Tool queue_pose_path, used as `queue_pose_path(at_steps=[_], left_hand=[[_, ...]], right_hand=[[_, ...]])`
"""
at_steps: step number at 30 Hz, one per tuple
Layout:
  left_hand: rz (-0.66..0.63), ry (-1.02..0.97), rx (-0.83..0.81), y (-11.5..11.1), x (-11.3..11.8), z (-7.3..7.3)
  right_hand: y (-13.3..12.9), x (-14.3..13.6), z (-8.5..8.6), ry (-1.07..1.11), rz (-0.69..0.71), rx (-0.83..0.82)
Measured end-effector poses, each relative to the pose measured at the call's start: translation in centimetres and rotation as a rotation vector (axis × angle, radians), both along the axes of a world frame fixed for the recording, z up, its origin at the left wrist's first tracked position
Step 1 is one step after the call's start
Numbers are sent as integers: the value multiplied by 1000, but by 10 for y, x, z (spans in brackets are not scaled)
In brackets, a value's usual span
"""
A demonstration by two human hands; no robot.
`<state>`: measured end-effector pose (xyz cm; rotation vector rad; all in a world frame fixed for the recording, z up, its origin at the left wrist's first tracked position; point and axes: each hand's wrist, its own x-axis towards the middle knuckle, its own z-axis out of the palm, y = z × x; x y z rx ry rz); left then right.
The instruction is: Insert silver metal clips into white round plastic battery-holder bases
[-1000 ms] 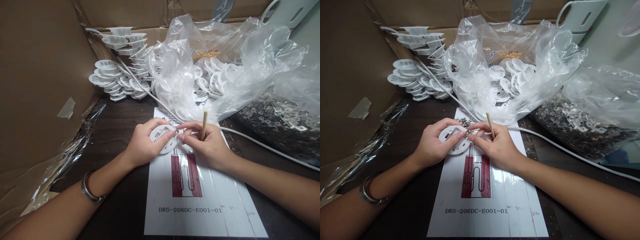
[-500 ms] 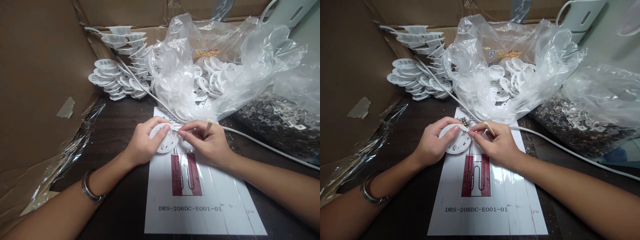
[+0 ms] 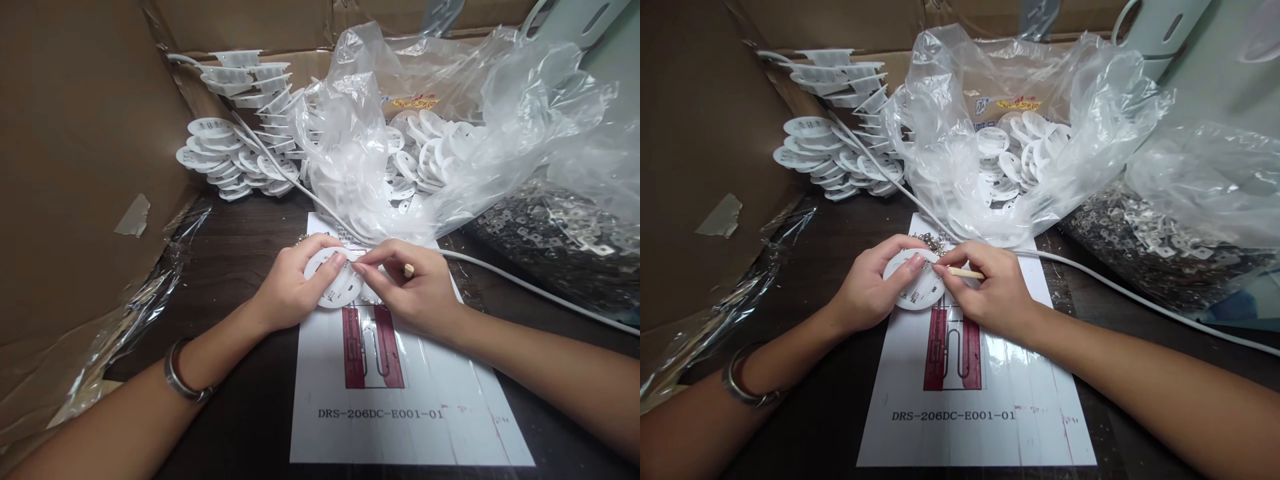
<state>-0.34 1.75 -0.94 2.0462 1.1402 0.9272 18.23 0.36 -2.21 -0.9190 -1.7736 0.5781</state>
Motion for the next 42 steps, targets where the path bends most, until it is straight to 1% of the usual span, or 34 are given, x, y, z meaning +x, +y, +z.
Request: queue_pose_path(at_steps=[2,8,15,24,28,34,42], left_hand=[[-3,-1,-1,-1,0,1],[14,9,26,-2,1,1],[41,16,37,-2,2,2],[12,23,27,0,0,1],[0,41,1,0,-2,0],[33,59,-8,-1,0,0],[39,55,-8,-1,0,1]], right_hand=[[0,0,-1,-9,5,8],[4,2,-6,-24,75,-8],[3,2,-4,-2,93,-117],[3,2,-5,12,102,-153],[2,3,-5,-15,99,-110],[0,0,-4,-30,25,10],[0,0,-6,-48,-16,64]])
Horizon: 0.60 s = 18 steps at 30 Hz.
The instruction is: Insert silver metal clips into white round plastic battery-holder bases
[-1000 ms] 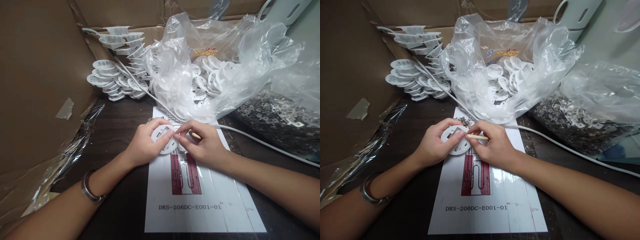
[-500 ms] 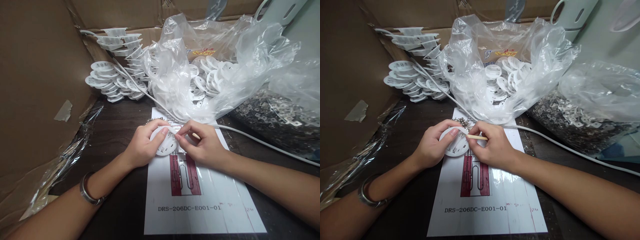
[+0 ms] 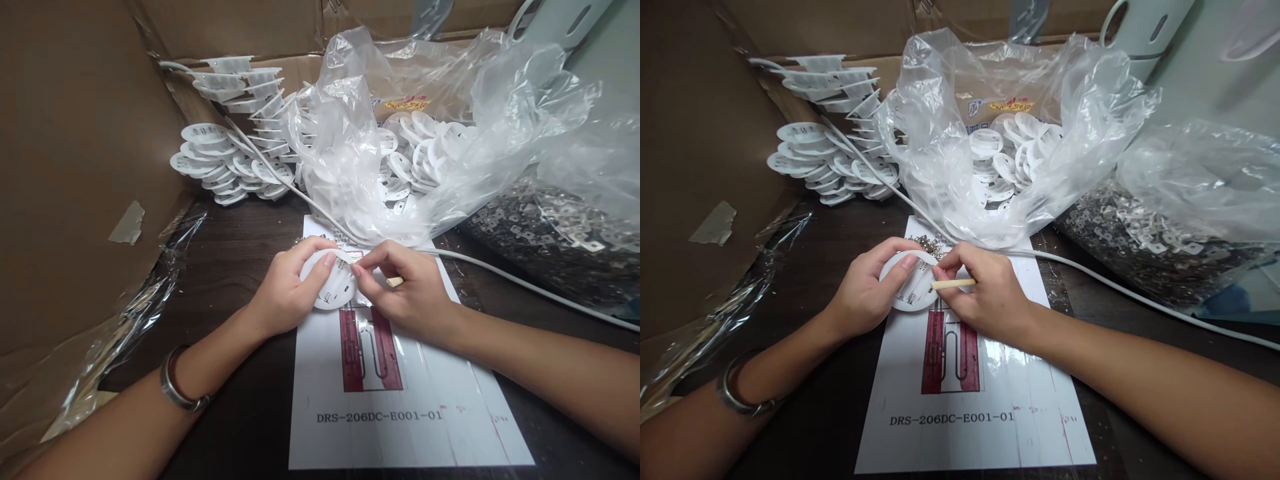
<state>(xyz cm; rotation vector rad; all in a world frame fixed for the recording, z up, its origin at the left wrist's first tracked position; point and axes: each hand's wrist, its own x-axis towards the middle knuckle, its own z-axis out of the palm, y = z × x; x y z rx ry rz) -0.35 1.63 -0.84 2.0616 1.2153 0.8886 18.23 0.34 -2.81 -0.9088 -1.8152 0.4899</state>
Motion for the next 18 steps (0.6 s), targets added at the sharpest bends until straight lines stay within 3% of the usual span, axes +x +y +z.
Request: queue_pose_path(at_steps=[3,11,18], left_hand=[[-17,4,-15,0,0,0],[-10,7,12,-1,2,2],[16,4,33,-1,2,2]], right_hand=[[0,0,0,10,10,-9],[6,2,1,112,131,-395],[7,4,2,109,204,-440]])
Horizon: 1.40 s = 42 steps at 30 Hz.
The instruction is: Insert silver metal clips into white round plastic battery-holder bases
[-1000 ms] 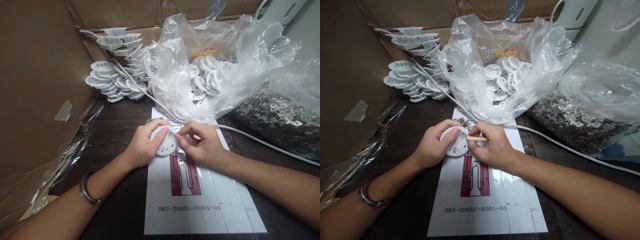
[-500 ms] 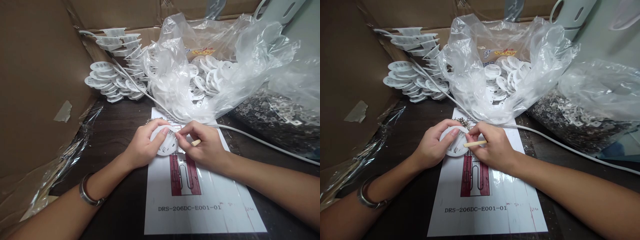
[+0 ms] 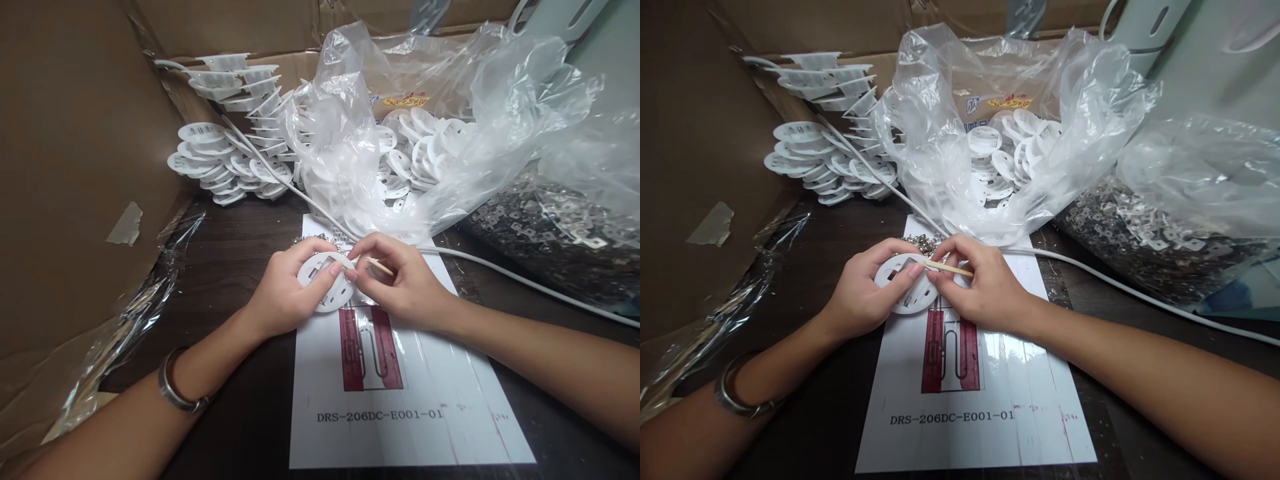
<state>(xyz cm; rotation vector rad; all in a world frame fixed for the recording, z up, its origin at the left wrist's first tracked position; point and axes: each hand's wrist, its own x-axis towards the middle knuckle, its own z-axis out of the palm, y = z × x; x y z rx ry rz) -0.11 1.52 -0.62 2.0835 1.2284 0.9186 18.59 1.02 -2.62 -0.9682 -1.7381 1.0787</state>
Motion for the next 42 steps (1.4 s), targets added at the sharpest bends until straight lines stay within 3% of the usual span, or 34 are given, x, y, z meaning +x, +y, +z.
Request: queue_pose_path(at_steps=[12,19,23,29,42], left_hand=[[39,-30,-16,0,-2,-1],[72,-5,14,2,-2,0],[110,14,16,3,0,0],[128,24,12,3,1,1],[129,5,-14,2,1,1]], right_hand=[[0,1,0,-4,-9,-8],[-2,4,-5,304,-157,48],[-4,3,-1,284,-107,-22],[-2,1,8,99,-176,99],[-4,-1,2,172,-112,-1]])
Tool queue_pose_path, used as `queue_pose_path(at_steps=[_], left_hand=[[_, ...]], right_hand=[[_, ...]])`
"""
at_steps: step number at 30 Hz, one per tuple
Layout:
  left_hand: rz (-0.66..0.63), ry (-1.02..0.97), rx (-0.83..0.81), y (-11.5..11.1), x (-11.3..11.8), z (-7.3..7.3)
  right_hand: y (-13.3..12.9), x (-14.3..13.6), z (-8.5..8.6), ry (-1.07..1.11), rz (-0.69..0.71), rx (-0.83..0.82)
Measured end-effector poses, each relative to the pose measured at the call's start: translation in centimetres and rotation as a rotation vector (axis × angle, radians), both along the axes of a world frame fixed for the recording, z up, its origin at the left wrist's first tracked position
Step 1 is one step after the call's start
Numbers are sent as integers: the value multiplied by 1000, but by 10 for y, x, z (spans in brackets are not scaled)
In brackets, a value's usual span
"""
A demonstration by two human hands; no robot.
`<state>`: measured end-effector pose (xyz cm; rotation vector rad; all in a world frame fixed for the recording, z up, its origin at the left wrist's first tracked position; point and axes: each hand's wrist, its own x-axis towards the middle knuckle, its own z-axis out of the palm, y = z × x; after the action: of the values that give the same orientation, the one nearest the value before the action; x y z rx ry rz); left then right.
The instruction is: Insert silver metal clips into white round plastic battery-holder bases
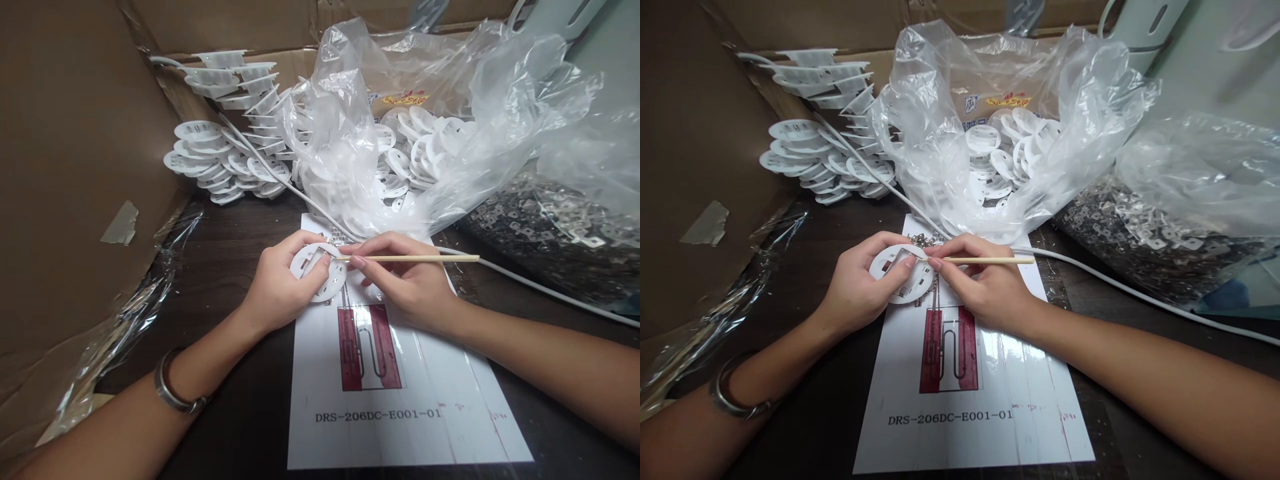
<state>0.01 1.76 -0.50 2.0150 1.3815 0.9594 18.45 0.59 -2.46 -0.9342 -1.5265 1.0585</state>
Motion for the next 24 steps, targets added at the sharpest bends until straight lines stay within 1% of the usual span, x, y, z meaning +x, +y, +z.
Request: queue_pose_path(at_steps=[11,16,19,24], left_hand=[[12,29,5,1,0,-2],[-30,-10,-18,1,-1,-1],[-23,-30,-16,1,-2,-1],[-36,-27,-10,2,-1,-2]], right_hand=[[0,0,-2,50,14,-6],[0,1,-4,59,8,4],[0,0,-4,60,12,5],[-1,-1,-3,42,-32,56]])
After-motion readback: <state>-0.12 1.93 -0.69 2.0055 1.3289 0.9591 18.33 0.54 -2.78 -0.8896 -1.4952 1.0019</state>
